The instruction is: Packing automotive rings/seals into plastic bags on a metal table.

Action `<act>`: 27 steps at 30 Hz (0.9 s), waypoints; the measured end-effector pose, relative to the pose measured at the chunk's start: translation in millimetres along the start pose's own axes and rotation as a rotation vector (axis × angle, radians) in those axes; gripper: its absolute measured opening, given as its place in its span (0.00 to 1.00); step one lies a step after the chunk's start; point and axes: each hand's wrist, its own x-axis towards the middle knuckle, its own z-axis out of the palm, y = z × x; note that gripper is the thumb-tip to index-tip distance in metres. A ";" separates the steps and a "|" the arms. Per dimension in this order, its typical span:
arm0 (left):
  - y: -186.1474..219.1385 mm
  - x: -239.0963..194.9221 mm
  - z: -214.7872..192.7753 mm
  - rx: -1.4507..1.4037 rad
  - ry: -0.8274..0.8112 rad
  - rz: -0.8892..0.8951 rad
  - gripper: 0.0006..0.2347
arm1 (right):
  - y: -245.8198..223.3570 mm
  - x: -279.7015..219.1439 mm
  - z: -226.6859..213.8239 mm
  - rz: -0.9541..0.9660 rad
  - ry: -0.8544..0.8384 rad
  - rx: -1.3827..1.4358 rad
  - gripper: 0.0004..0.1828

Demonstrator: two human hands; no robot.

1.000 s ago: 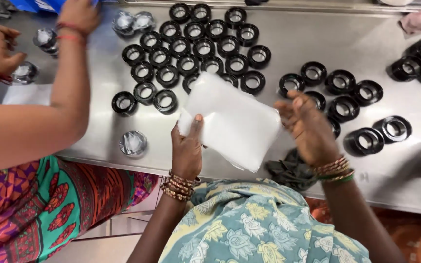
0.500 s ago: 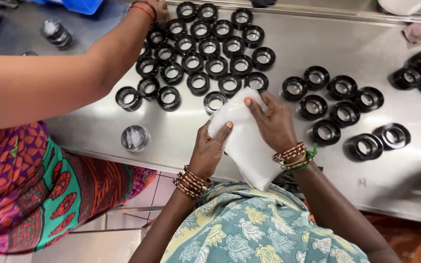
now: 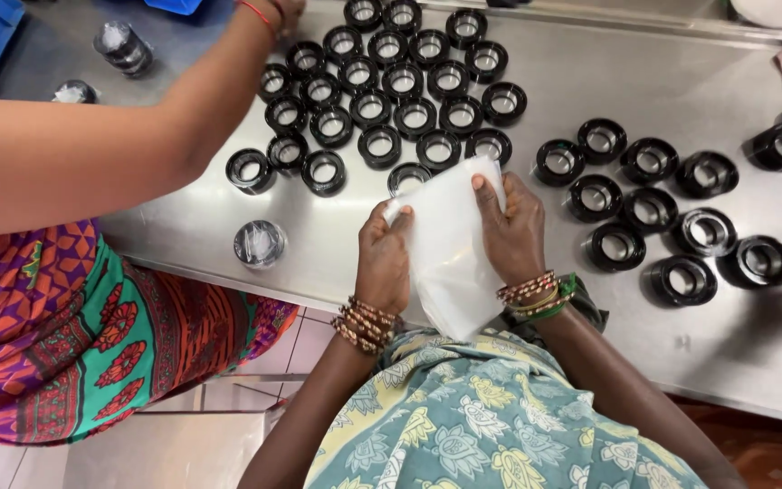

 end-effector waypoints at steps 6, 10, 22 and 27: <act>14.1 3.2 20.7 0.033 0.048 -0.088 0.14 | 12.9 8.4 2.3 0.269 -0.098 0.154 0.20; -1.5 30.1 3.6 -0.042 0.023 -0.119 0.13 | 31.1 19.2 8.4 0.239 -0.104 0.183 0.23; -22.3 66.2 -39.6 -0.199 0.075 -0.245 0.16 | 51.6 37.2 32.2 0.183 -0.157 0.368 0.18; 13.9 31.5 -0.3 -0.213 -0.045 -0.284 0.22 | 67.3 41.3 37.9 0.233 -0.168 0.423 0.19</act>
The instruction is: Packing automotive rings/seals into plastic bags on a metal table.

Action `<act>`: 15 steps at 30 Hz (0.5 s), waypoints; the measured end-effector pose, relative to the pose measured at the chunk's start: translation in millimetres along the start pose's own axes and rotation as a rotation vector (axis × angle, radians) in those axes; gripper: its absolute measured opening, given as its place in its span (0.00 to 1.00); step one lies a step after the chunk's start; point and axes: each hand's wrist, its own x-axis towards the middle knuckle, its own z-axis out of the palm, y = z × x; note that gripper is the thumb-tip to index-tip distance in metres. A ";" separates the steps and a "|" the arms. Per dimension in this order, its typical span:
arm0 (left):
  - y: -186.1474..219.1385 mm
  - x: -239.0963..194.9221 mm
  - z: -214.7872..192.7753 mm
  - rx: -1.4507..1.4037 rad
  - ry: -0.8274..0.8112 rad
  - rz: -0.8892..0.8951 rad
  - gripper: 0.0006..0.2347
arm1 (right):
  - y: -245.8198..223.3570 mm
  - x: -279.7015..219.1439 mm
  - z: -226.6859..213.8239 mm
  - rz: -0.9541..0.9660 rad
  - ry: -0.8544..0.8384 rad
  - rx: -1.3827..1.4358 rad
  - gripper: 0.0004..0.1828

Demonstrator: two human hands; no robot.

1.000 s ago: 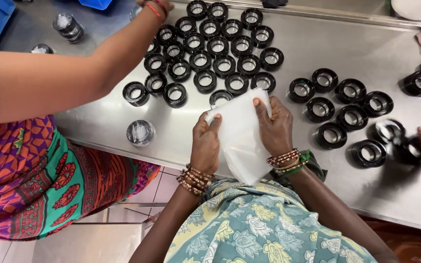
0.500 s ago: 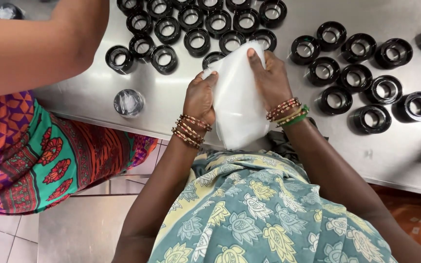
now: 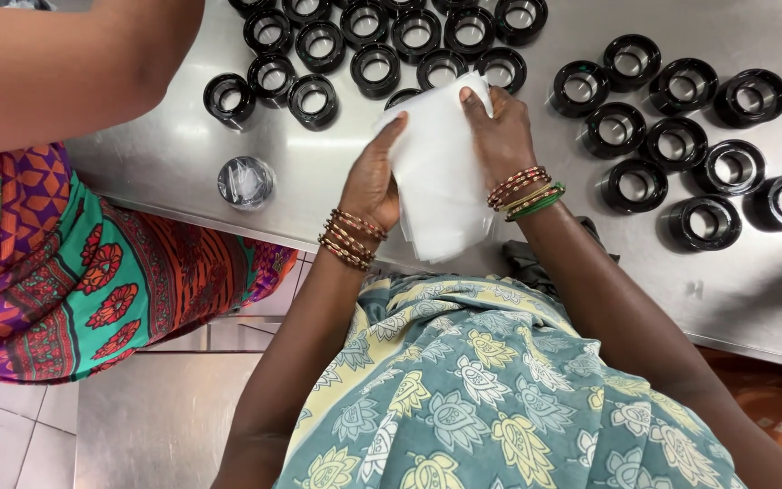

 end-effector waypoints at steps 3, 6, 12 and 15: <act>-2.3 -3.4 3.6 0.079 -0.028 -0.083 0.25 | 0.7 -0.1 0.3 0.029 0.010 0.015 0.19; 1.0 10.8 -14.0 0.268 0.078 0.069 0.21 | 1.8 -4.2 2.3 0.061 0.011 0.013 0.19; 2.0 27.8 -27.9 0.304 0.168 0.203 0.12 | -11.5 -18.4 8.9 -0.132 0.057 -0.238 0.21; -6.0 27.6 -21.7 0.306 0.168 0.320 0.13 | -24.6 -24.3 11.2 -0.203 0.117 -0.483 0.26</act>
